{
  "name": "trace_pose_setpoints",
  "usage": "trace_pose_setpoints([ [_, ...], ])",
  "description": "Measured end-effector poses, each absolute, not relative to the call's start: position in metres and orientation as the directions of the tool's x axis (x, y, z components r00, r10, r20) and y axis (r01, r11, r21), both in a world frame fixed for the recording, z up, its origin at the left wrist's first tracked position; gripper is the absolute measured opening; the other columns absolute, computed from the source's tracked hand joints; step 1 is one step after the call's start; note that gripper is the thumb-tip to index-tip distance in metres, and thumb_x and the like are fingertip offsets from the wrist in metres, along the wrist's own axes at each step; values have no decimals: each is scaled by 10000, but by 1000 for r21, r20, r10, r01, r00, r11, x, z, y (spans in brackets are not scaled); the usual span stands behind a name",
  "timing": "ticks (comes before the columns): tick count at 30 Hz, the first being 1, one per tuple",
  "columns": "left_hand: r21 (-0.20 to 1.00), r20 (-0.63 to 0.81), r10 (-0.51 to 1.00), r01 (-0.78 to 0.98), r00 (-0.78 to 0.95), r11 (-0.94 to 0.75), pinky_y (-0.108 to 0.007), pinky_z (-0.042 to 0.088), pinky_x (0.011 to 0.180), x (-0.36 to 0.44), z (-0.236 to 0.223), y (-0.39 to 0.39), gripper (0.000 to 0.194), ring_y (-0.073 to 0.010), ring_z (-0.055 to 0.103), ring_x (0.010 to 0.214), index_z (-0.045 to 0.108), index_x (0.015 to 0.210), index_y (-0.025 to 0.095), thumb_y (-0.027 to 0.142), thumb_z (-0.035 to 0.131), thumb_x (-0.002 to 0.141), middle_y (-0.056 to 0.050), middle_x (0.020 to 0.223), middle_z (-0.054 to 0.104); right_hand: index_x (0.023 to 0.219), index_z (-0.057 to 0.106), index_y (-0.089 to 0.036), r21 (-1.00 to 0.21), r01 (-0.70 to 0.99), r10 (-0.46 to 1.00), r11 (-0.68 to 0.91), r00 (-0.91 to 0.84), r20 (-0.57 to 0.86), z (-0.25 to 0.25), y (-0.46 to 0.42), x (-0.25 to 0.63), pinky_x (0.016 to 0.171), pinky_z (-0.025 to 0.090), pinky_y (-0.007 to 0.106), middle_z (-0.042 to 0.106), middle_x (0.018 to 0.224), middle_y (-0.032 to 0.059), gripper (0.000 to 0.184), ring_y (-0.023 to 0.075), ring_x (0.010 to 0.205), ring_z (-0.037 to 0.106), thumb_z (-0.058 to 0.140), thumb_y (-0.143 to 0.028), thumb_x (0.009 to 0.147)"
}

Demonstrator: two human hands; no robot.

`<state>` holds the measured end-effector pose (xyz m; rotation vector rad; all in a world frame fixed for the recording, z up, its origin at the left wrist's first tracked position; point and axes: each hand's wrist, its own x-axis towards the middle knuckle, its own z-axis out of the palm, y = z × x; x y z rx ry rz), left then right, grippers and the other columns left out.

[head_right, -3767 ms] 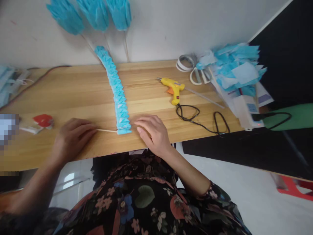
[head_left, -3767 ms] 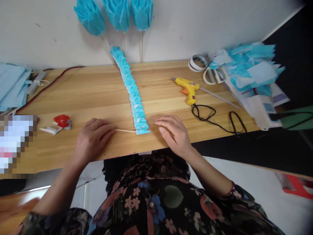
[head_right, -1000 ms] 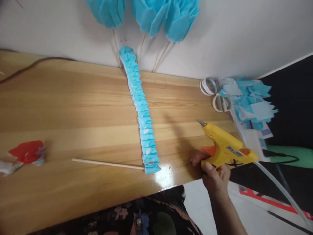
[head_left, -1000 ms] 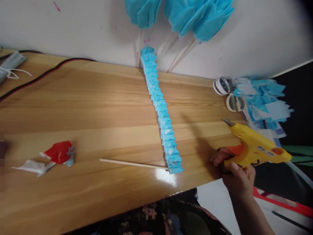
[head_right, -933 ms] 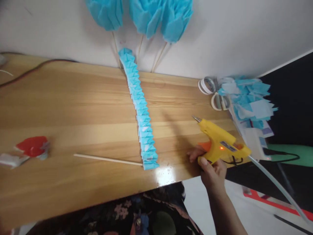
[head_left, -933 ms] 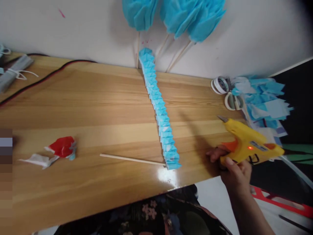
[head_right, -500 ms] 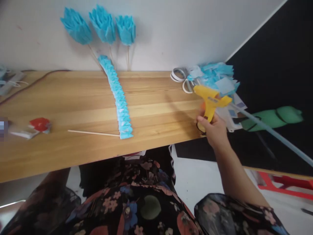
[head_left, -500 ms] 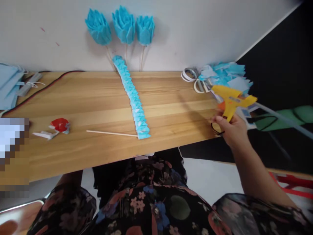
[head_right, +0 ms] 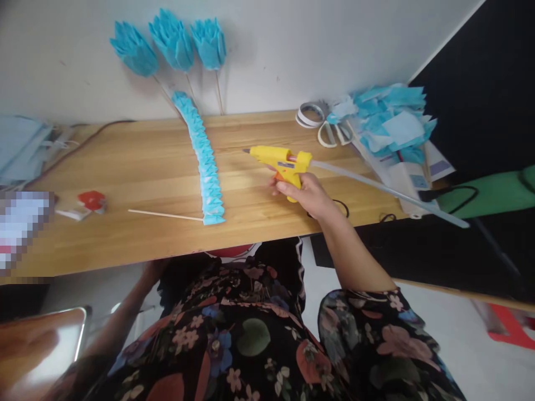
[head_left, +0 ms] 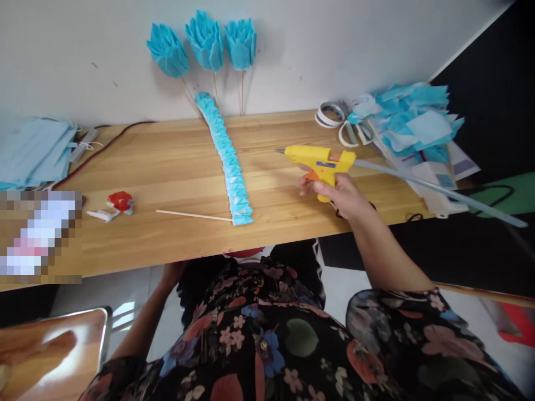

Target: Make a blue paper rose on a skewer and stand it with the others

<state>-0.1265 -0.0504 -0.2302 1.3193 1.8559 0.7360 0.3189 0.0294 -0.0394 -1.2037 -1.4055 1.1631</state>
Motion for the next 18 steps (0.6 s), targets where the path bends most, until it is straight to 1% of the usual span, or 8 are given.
trace_pose_setpoints([
  [3,714,-325,941,628,-96,310,-560,478,1126,-125,-225,-70,311,-354,638,1234,749,1035,187,440,769,857,-138,1187,740,1013,787,-303,-995,86,984,52,-176,36,-43,48,307,841,639,443,772,1112,41,333,277,1092,692,846,-483,740],
  [5,698,-382,924,661,16,277,-534,513,1104,-119,-205,-87,332,-391,673,1195,793,1025,237,448,796,769,-120,1178,775,1024,789,-284,-997,57,974,47,-223,33,-46,58,301,841,648,430,768,1129,45,337,272,1104,695,858,-442,734],
  [6,700,-410,907,671,98,244,-510,540,1077,-115,-189,-95,361,-379,701,1160,800,1093,269,452,771,784,-90,1212,777,1012,788,-265,-998,44,971,39,-237,28,-48,61,298,835,649,419,769,1112,51,334,259,1058,709,865,-427,730],
  [7,694,-436,867,704,241,153,-492,560,1049,-112,-170,-100,373,-362,717,1151,787,1175,294,473,684,865,-73,1252,768,993,788,-245,-999,34,968,27,-249,17,-49,64,296,824,649,406,770,1087,56,328,241,991,723,872,-417,727],
  [9,724,-420,797,690,434,5,-431,594,1001,-107,-126,-104,392,-317,740,1134,753,1271,331,493,559,972,-44,1297,752,961,787,-220,-999,34,962,-10,-273,-19,-50,65,293,798,644,385,775,1038,65,315,208,868,729,879,-410,728],
  [12,768,-218,826,614,520,-184,-342,635,882,-105,-68,-90,354,-253,781,1018,730,1303,362,468,562,1011,-21,1185,796,946,793,-227,-998,38,950,-47,-308,-57,-48,61,291,784,640,385,785,1030,68,303,210,841,734,867,-441,744],
  [15,715,-1,860,602,510,-356,-315,638,812,-105,-37,-57,308,-237,787,944,772,1209,308,469,619,996,-39,1052,820,933,798,-260,-997,37,952,-67,-297,-75,-47,57,291,808,648,434,794,1053,59,319,267,960,734,871,-487,722],
  [18,618,144,833,608,534,-498,-307,613,776,-99,-27,-15,280,-209,761,852,783,1112,245,430,599,1012,-55,963,808,937,797,-273,-995,35,962,-94,-254,-100,-46,57,290,825,650,450,792,1093,57,352,299,1053,720,901,-480,672],
])
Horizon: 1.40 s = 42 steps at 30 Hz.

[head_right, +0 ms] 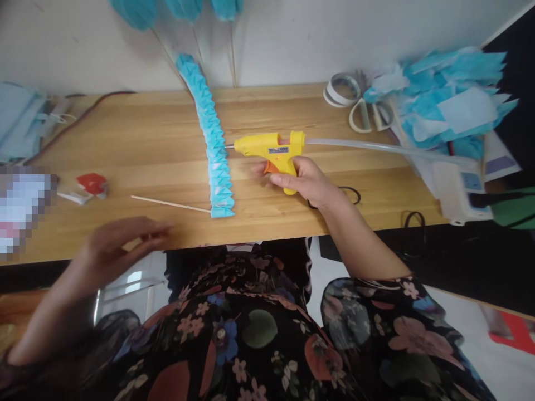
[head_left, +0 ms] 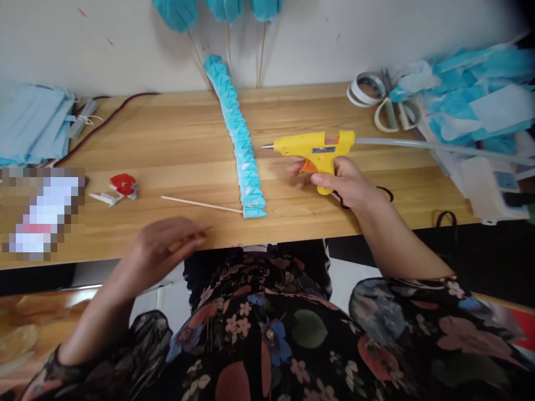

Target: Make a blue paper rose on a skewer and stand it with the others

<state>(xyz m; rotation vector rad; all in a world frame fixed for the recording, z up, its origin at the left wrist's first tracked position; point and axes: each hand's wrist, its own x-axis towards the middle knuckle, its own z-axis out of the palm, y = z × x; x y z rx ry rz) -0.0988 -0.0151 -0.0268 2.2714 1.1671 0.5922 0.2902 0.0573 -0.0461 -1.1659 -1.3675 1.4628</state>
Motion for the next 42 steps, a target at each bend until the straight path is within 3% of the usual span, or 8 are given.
trace_pose_setpoints([
  [5,484,157,771,632,618,-605,-281,530,759,-80,-21,54,344,-162,678,762,761,1115,211,445,522,1035,-53,898,757,900,790,-270,-995,48,966,-87,-241,-96,-35,47,290,750,647,409,789,1030,54,320,250,901,735,912,-465,678],
  [9,444,134,765,652,630,-614,-262,482,737,-68,-19,89,453,-154,647,756,757,1102,169,506,462,1032,-68,916,749,871,800,-258,-987,103,946,-120,-288,-145,-27,21,287,748,639,423,790,945,81,430,237,777,728,830,-662,726],
  [12,485,156,726,589,669,-647,-245,459,711,-62,-21,97,395,-147,642,738,757,1008,166,457,491,1028,-61,888,749,841,794,-245,-984,116,917,-136,-360,-169,-34,6,285,735,631,397,782,891,96,504,248,784,743,748,-742,771],
  [18,605,230,708,472,668,-642,-237,466,691,-48,-26,80,192,-143,650,728,703,851,178,279,610,984,-40,804,716,940,780,-245,-996,76,942,-47,-328,-70,-52,0,283,779,614,413,780,956,97,465,260,846,735,668,-693,882],
  [22,629,298,649,368,700,-685,-259,478,719,-38,-28,73,147,-158,660,796,708,867,195,224,634,991,-38,824,721,948,779,-250,-995,75,939,-60,-335,-82,-53,-1,283,775,610,405,785,1009,100,444,246,857,732,671,-677,891],
  [27,619,308,547,273,778,-736,-293,485,755,-29,-32,78,162,-155,652,809,722,888,204,271,642,1012,-22,857,731,978,777,-238,-996,89,929,-29,-365,-59,-55,-2,285,797,599,384,786,1022,91,418,221,875,730,648,-633,931],
  [32,615,290,543,281,788,-737,-290,465,756,-27,-40,77,178,-158,648,800,723,873,191,272,647,1013,-27,852,734,1007,772,-205,-993,117,912,28,-410,-23,-60,-3,288,770,586,335,770,991,86,440,187,847,714,609,-611,965],
  [42,617,256,581,333,773,-713,-286,451,753,-25,-51,77,160,-168,671,780,727,861,184,279,684,983,-24,819,747,921,767,-239,-975,221,914,2,-396,-88,-56,-4,283,615,543,279,770,918,73,443,167,748,685,616,-654,939],
])
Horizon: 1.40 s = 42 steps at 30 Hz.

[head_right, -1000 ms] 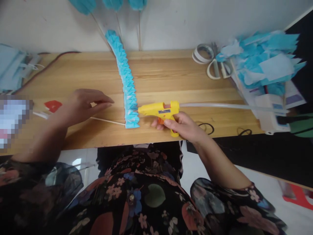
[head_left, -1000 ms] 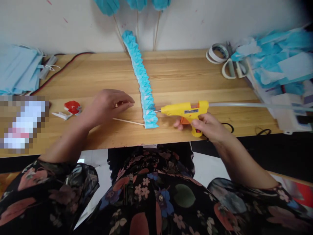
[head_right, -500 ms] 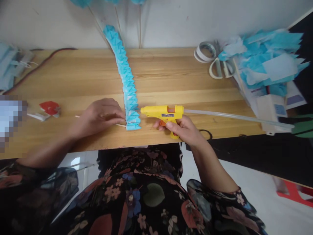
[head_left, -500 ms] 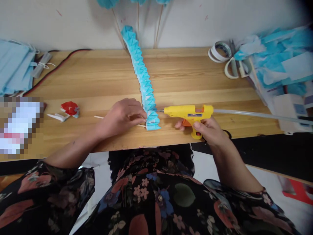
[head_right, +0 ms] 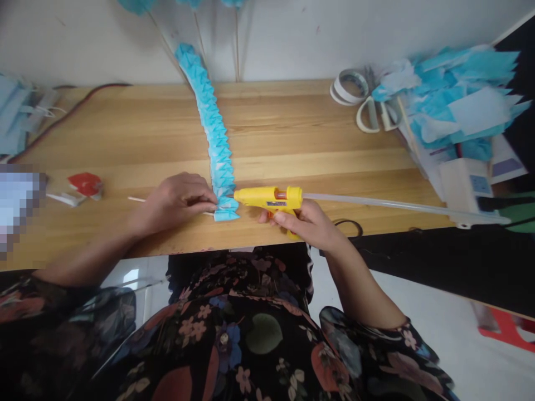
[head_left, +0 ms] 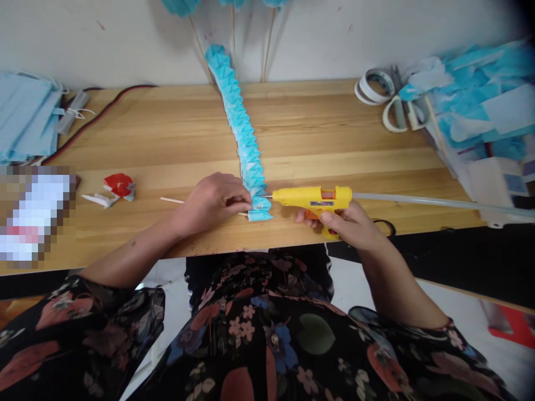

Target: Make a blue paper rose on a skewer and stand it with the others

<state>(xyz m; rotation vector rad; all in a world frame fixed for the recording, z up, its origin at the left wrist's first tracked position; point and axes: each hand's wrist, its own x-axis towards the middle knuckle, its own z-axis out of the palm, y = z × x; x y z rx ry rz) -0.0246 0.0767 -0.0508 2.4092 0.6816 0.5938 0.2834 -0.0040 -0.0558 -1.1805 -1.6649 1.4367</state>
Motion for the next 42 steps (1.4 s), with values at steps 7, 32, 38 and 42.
trace_pose_setpoints([
  [7,613,254,575,331,777,-717,-281,456,765,-24,-53,76,161,-164,684,800,720,855,189,234,651,994,-22,830,754,910,775,-232,-971,236,900,31,-429,-75,-55,-3,285,674,557,285,781,915,63,442,167,759,695,604,-636,954],
  [32,573,288,533,303,796,-762,-306,442,753,-26,-50,74,224,-150,658,767,686,807,191,186,587,1007,-14,791,730,848,760,-185,-917,368,867,152,-496,-55,-45,5,275,606,407,266,656,749,15,463,121,630,538,519,-536,1031],
  [38,580,298,527,288,796,-762,-297,438,749,-27,-50,75,203,-138,651,759,681,822,187,211,615,1013,-2,801,724,822,743,-180,-907,383,866,174,-498,-44,-46,5,274,642,422,274,679,771,21,476,129,674,572,518,-544,1030],
  [42,587,282,537,300,795,-752,-295,441,759,-27,-50,75,206,-137,658,768,684,825,192,217,612,1016,-6,811,731,799,726,-184,-903,388,867,187,-497,-35,-46,6,272,644,418,275,681,761,13,463,126,672,579,522,-528,1031],
])
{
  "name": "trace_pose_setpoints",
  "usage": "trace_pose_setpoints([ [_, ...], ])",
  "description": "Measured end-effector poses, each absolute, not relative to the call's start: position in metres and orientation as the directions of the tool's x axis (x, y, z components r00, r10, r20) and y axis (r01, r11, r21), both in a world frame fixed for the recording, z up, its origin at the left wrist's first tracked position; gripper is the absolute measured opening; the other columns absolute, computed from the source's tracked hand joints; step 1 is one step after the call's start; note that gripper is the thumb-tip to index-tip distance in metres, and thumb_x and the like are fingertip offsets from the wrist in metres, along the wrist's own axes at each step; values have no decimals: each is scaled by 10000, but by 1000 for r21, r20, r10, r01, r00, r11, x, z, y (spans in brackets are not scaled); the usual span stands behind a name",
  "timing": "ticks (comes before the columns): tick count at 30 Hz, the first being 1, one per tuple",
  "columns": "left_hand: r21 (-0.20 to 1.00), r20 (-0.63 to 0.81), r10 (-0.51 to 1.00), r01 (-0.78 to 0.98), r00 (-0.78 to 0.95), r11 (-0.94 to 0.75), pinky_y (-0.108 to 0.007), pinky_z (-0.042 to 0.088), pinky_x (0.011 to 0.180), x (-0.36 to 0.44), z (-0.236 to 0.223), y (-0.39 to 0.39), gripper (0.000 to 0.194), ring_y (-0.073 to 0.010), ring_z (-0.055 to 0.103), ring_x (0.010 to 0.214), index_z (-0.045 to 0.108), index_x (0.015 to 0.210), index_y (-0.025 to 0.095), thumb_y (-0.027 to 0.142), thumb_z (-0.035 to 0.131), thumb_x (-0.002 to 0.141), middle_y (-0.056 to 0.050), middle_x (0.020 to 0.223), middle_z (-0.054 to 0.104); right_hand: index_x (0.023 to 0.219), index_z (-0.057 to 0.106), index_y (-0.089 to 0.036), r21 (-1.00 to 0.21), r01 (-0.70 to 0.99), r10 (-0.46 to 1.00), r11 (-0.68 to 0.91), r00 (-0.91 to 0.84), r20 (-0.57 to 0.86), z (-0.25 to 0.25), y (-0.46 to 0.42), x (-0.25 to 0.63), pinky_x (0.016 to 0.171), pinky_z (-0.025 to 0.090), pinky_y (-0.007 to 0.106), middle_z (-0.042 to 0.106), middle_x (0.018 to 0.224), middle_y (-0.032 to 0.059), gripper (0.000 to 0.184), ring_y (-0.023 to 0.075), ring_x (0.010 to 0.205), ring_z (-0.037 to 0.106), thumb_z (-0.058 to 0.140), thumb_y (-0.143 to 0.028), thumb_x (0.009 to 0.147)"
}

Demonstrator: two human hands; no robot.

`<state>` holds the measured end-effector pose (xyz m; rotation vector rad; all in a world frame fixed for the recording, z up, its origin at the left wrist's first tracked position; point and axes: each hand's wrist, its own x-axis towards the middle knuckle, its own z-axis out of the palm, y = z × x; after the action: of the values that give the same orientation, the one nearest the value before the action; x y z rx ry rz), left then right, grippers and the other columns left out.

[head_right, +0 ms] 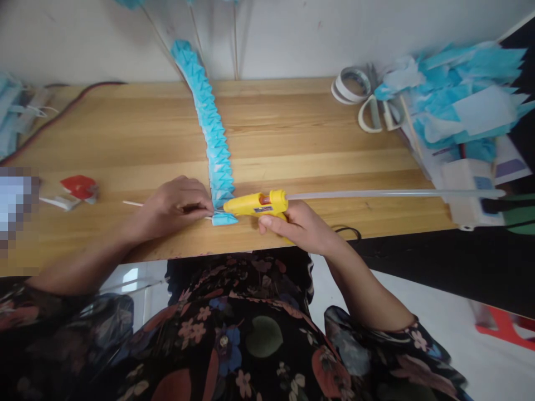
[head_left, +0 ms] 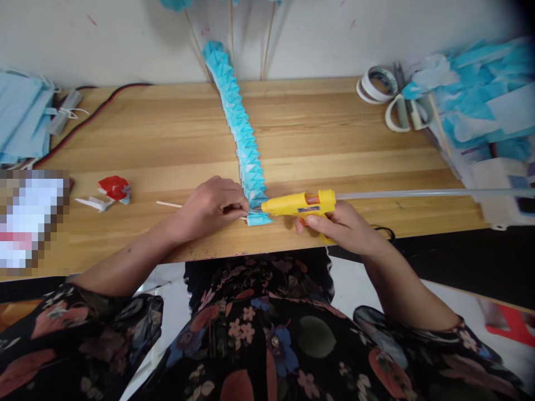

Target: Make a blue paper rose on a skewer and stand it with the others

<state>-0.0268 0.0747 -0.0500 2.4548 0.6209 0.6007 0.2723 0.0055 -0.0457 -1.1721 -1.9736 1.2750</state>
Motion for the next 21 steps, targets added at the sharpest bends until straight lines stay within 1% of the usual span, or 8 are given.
trace_pose_setpoints([
  [5,586,271,538,307,798,-750,-292,458,765,-27,-49,75,204,-144,672,776,695,833,199,239,614,1015,-14,818,743,780,701,-191,-906,377,865,191,-501,-27,-44,6,270,653,423,273,678,753,6,439,120,663,573,525,-502,1035],
  [8,586,263,540,312,799,-747,-293,462,759,-27,-48,75,221,-146,673,777,699,824,198,244,605,1019,-19,816,745,759,686,-195,-903,386,867,187,-498,-34,-44,6,270,638,418,275,655,719,-2,448,117,628,544,522,-507,1033],
  [14,600,279,536,291,796,-745,-290,460,767,-27,-49,75,225,-149,674,780,697,840,196,284,611,1028,-15,809,740,736,663,-196,-897,393,868,201,-497,-23,-43,6,270,627,415,271,639,691,-9,469,114,614,538,514,-526,1033],
  [16,606,258,548,308,796,-733,-289,456,767,-27,-49,75,226,-154,669,779,692,837,193,291,617,1026,-17,802,735,729,659,-197,-895,397,870,203,-492,-21,-42,5,269,615,410,267,637,677,-12,471,111,600,530,515,-530,1031],
  [21,620,212,601,369,770,-692,-289,453,782,-28,-50,74,211,-163,671,784,681,846,193,315,640,1013,-25,806,730,742,661,-198,-877,456,884,148,-459,-90,-39,1,267,598,410,266,657,676,0,478,128,604,551,521,-566,1012],
])
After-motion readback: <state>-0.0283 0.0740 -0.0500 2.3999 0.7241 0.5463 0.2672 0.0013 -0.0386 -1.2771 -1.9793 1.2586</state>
